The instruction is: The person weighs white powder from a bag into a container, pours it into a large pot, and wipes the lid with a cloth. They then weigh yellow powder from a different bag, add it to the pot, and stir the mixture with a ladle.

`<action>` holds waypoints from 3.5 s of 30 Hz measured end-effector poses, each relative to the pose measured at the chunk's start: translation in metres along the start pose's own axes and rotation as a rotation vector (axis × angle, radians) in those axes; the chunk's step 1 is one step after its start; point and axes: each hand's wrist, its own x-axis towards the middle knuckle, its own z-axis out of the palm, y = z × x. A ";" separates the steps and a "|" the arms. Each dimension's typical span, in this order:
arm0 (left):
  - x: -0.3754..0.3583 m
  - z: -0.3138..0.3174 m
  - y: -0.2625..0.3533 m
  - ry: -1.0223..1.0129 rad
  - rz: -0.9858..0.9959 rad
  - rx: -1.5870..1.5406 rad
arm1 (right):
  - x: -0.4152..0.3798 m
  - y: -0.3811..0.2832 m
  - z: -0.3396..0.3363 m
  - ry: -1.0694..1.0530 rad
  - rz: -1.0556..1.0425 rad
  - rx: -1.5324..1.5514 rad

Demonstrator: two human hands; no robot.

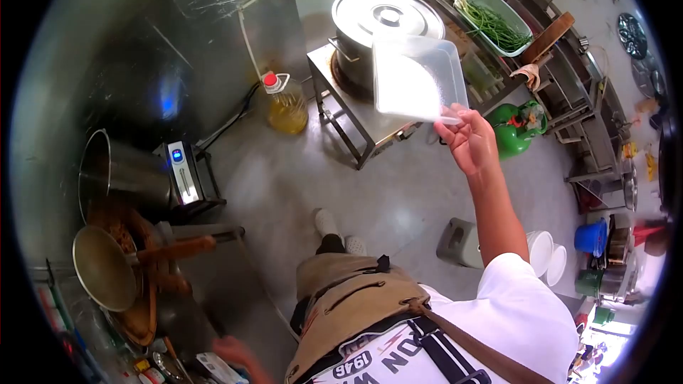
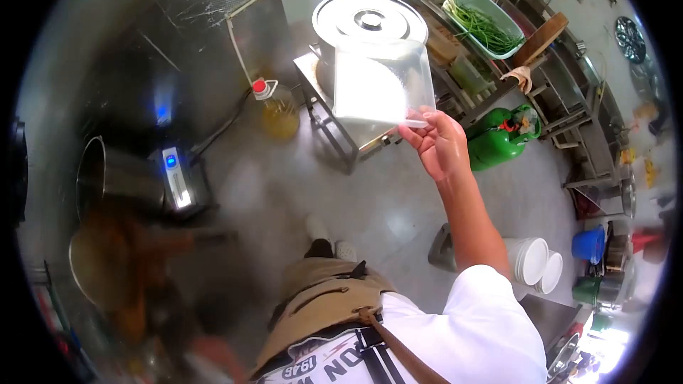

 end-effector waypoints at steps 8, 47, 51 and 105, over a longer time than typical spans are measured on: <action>-0.083 0.159 0.283 -0.806 0.293 -0.517 | 0.103 -0.041 -0.002 0.121 -0.162 0.039; -0.114 0.080 1.093 -0.745 1.733 -0.017 | 0.315 -0.163 -0.176 0.191 -0.112 0.114; -0.113 0.084 1.093 -0.715 1.780 -0.072 | 0.313 -0.161 -0.171 0.211 -0.116 0.123; -0.122 0.092 1.101 -0.616 1.837 -0.023 | 0.302 -0.161 -0.185 0.243 -0.109 0.159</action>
